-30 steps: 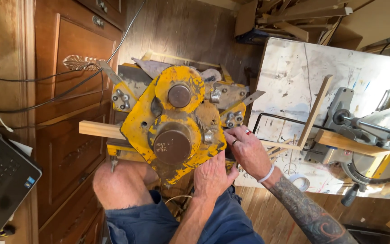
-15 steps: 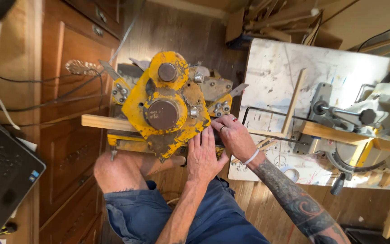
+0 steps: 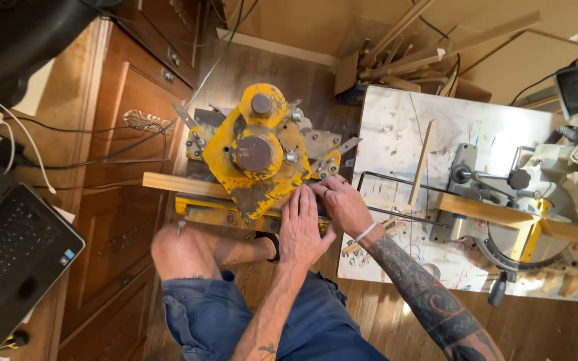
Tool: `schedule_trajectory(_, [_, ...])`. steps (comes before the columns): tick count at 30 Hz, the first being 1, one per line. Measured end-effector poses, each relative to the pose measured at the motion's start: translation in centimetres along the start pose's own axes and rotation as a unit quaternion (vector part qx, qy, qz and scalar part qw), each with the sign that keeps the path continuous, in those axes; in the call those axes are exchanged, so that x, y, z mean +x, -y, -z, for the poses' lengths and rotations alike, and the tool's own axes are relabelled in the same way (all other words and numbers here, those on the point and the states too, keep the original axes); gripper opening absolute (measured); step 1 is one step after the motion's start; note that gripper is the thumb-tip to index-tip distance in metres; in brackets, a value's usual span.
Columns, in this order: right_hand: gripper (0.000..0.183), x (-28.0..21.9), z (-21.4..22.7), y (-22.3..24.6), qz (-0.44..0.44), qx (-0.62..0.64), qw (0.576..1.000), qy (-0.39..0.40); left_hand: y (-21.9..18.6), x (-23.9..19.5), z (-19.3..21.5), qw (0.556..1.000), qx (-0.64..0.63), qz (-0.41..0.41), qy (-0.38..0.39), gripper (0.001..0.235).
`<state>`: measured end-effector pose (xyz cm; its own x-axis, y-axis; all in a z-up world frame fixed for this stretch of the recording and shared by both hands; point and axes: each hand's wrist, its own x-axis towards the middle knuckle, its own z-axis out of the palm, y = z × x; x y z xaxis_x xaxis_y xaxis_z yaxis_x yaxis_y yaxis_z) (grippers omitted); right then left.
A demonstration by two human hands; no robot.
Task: Assembling wooden picture frames using a corner joining machine
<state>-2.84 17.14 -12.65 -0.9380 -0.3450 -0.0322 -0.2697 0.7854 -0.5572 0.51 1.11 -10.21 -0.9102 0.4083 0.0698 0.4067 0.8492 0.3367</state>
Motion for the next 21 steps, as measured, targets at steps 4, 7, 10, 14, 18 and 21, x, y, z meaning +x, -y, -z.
schedule_trajectory(4, [0.027, 0.4, 0.1, 0.1, -0.011, -0.030, 0.999, -0.007, 0.0, 0.1, -0.7, 0.999, 0.009, 0.015, 0.028, 0.094])
schedule_trajectory(7, [0.024, 0.4, 0.3, 0.4, -0.017, -0.036, 0.999, -0.008, 0.0, 0.0, -1.0, 0.999, 0.013, 0.016, 0.031, 0.096])
schedule_trajectory(10, [0.025, 0.4, -0.3, -0.1, -0.021, -0.029, 0.999, -0.007, 0.2, 0.0, -1.7, 1.000, 0.006, 0.017, 0.024, 0.097])
schedule_trajectory(14, [0.023, 0.1, -1.1, -0.9, -0.034, -0.032, 0.999, -0.002, 0.1, 0.0, -1.8, 1.000, 0.011, 0.006, 0.012, 0.094])
schedule_trajectory(18, [0.024, 0.3, -1.1, -0.9, -0.046, -0.032, 0.998, 0.003, 0.1, 0.2, -2.1, 1.000, 0.025, 0.012, -0.004, 0.094])
schedule_trajectory(21, [0.025, 0.2, -1.0, -0.5, -0.057, -0.024, 0.998, 0.008, 0.1, 0.0, -2.3, 1.000, 0.029, 0.012, -0.003, 0.094])
